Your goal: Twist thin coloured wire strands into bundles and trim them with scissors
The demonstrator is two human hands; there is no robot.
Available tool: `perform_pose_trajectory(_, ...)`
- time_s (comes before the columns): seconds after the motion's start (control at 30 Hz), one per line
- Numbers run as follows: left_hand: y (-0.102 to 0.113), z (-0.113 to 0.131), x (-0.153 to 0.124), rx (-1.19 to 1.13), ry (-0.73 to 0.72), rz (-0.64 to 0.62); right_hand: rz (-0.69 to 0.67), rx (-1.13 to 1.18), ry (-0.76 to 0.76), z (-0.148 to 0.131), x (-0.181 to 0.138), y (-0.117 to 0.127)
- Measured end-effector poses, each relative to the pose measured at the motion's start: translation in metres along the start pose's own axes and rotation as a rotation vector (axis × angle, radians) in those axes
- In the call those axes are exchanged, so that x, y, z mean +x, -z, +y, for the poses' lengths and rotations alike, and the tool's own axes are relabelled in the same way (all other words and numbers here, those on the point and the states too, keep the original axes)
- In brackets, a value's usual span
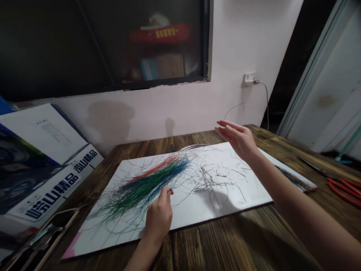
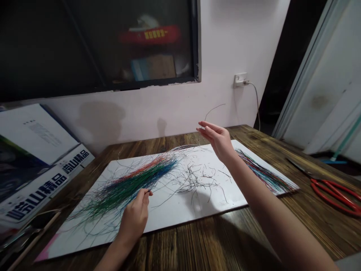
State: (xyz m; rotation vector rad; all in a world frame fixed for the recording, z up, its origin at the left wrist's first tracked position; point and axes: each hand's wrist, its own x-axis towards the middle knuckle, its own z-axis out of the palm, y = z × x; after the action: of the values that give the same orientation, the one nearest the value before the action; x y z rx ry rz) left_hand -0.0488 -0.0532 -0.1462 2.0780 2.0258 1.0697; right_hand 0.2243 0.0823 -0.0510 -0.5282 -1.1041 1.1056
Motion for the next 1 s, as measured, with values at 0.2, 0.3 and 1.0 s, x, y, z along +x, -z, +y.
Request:
perform_pose_trajectory(0.2,0.006,0.002,0.000,-0.138,0.050,0.041,-0.078,0.161,-0.103,-0.025,-0.038,-0.015)
perform_pose_trajectory(0.3,0.012,0.005,0.001,-0.214,0.087,0.071,-0.200,0.214,-0.278,-0.016,-0.067,-0.033)
perform_pose_trajectory(1.0,0.006,0.036,-0.025,-0.601,0.156,-0.213,-0.427,0.013,-0.586,0.077,-0.167,-0.082)
